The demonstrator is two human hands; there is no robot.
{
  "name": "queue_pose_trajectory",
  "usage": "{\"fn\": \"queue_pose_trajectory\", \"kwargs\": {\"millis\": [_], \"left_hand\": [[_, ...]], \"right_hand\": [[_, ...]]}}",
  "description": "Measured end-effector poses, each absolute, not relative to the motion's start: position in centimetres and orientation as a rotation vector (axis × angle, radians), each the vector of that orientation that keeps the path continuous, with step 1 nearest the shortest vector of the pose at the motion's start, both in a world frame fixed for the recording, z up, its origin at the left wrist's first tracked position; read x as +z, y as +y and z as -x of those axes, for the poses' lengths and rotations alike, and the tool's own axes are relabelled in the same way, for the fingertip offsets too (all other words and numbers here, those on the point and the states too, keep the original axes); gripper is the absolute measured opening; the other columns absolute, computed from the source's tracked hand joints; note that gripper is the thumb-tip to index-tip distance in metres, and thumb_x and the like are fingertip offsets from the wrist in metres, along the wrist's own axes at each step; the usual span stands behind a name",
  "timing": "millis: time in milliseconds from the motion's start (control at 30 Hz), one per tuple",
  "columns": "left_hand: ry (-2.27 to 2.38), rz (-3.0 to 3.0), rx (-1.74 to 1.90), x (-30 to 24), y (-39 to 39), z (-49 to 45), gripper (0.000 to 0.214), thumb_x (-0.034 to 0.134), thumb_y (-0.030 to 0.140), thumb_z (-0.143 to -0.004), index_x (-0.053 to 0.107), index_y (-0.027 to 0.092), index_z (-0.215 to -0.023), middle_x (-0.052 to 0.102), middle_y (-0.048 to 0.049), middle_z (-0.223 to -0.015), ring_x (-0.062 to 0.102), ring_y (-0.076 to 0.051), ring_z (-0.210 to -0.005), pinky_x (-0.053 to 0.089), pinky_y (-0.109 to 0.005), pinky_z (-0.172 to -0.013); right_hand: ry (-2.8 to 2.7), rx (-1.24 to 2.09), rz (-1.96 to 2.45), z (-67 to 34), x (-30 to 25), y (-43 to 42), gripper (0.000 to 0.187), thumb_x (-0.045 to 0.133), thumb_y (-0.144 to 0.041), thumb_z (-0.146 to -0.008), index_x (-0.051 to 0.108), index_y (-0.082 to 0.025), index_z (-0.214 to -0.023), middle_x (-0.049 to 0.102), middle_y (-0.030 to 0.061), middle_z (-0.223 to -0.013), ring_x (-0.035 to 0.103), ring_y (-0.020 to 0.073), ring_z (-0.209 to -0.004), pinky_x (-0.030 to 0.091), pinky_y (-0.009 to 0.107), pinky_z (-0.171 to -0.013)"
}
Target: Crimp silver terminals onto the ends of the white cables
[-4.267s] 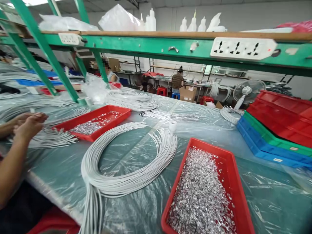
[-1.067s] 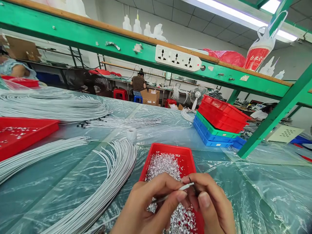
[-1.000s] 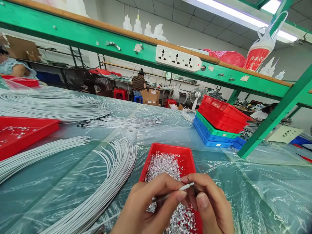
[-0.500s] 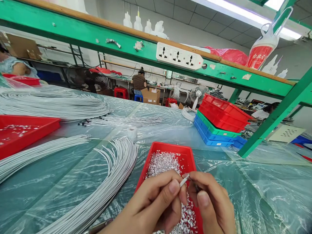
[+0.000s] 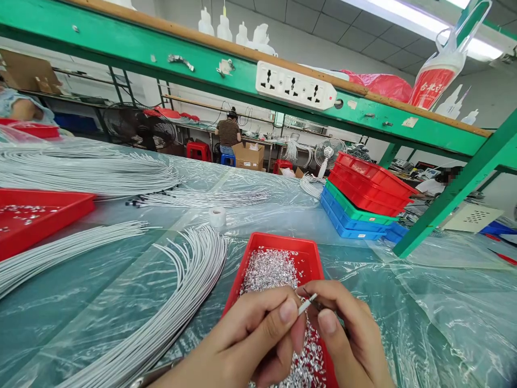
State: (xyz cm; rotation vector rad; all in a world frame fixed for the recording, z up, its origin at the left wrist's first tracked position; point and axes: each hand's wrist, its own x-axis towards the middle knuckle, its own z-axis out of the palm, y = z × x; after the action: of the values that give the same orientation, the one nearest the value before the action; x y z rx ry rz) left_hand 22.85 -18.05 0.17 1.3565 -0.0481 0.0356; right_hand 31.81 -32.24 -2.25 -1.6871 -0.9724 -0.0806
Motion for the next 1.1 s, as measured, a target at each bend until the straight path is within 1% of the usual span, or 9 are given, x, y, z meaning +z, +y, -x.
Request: {"fn": "queue_pose_trajectory", "kwargs": {"millis": [200,333,500,567,700,867,933,1033,1100], "left_hand": [[-0.098,-1.322,-0.095,-0.2,-17.3,-22.7,0.043,0.046,0.054,-0.096,0.05,0.019,-0.072,0.035,0.0092,-0.05,0.025,-0.007,-0.042,0.018,-0.022,-0.042],[-0.073,-1.344,-0.145,-0.3,-17.1,-22.5,0.043,0.045,0.052,-0.098,0.049,0.019,-0.07,0.035,0.0087,-0.05,0.026,-0.007,-0.044,0.018,-0.021,-0.041],[-0.054,-1.376,-0.149,-0.2,-17.0,-22.5,0.042,0.044,0.049,-0.098,0.049,0.019,-0.069,0.034,0.0093,-0.05,0.023,-0.007,-0.042,0.016,-0.022,-0.04],[-0.077,-1.38,-0.147,-0.1,-16.9,-22.6,0.042,0.045,0.049,-0.098,0.049,0.019,-0.068,0.033,0.0097,-0.048,0.022,-0.007,-0.041,0.016,-0.022,-0.04],[-0.108,-1.448,-0.135,0.1,-16.6,-22.8,0.043,0.045,0.05,-0.097,0.049,0.019,-0.067,0.033,0.0087,-0.049,0.027,-0.007,-0.043,0.017,-0.022,-0.04],[-0.066,-1.641,-0.095,0.3,-16.6,-22.5,0.043,0.041,0.052,-0.097,0.051,0.019,-0.071,0.04,0.0059,-0.057,0.037,-0.009,-0.052,0.028,-0.021,-0.048],[0.0,-1.709,-0.075,0.2,-16.8,-22.2,0.043,0.041,0.055,-0.096,0.054,0.02,-0.075,0.043,0.0043,-0.063,0.04,-0.011,-0.057,0.03,-0.021,-0.052],[0.088,-1.814,-0.007,0.1,-17.1,-21.8,0.04,0.041,0.056,-0.094,0.06,0.021,-0.086,0.045,0.0028,-0.07,0.042,-0.012,-0.061,0.033,-0.022,-0.054],[0.046,-1.842,-0.019,0.2,-17.2,-21.7,0.043,0.038,0.058,-0.095,0.059,0.021,-0.084,0.041,0.0031,-0.069,0.041,-0.013,-0.06,0.032,-0.024,-0.053]], "right_hand": [[-1.2,0.038,1.679,-33.3,-1.4,-33.3,0.016,0.053,-0.045,-0.098,0.065,-0.046,-0.11,0.072,-0.005,-0.09,0.063,0.0174,-0.078,0.053,0.023,-0.063],[-1.215,0.321,1.623,-34.1,-0.9,-33.8,0.013,0.059,-0.04,-0.095,0.068,-0.04,-0.105,0.069,-0.0031,-0.085,0.061,0.0164,-0.075,0.052,0.025,-0.067],[-1.015,0.506,1.442,-34.2,-1.3,-33.6,0.016,0.068,-0.033,-0.089,0.069,-0.041,-0.103,0.067,-0.0051,-0.089,0.061,0.0153,-0.08,0.048,0.028,-0.075],[-0.994,0.532,1.423,-34.2,-1.5,-33.4,0.018,0.069,-0.031,-0.088,0.069,-0.04,-0.103,0.066,-0.0052,-0.089,0.06,0.0151,-0.08,0.047,0.027,-0.074],[-1.032,0.595,1.403,-34.1,-1.1,-33.1,0.01,0.067,-0.031,-0.089,0.068,-0.035,-0.098,0.065,-0.0054,-0.085,0.055,0.0142,-0.075,0.041,0.026,-0.069],[-1.02,0.66,1.398,-33.9,-0.6,-33.1,0.005,0.067,-0.033,-0.09,0.066,-0.03,-0.094,0.062,-0.0049,-0.082,0.053,0.0139,-0.074,0.037,0.026,-0.068],[-1.033,0.712,1.35,-33.8,-0.5,-33.0,0.007,0.064,-0.035,-0.093,0.064,-0.028,-0.095,0.063,-0.0041,-0.078,0.055,0.0144,-0.074,0.038,0.026,-0.067],[-1.052,0.79,1.201,-33.6,-0.4,-32.7,0.009,0.06,-0.036,-0.097,0.062,-0.027,-0.099,0.068,-0.0032,-0.079,0.06,0.0148,-0.076,0.043,0.027,-0.074],[-1.048,0.804,1.154,-33.4,-0.4,-32.8,0.011,0.06,-0.038,-0.097,0.062,-0.028,-0.103,0.069,-0.0029,-0.081,0.062,0.0147,-0.076,0.045,0.028,-0.078]]}}
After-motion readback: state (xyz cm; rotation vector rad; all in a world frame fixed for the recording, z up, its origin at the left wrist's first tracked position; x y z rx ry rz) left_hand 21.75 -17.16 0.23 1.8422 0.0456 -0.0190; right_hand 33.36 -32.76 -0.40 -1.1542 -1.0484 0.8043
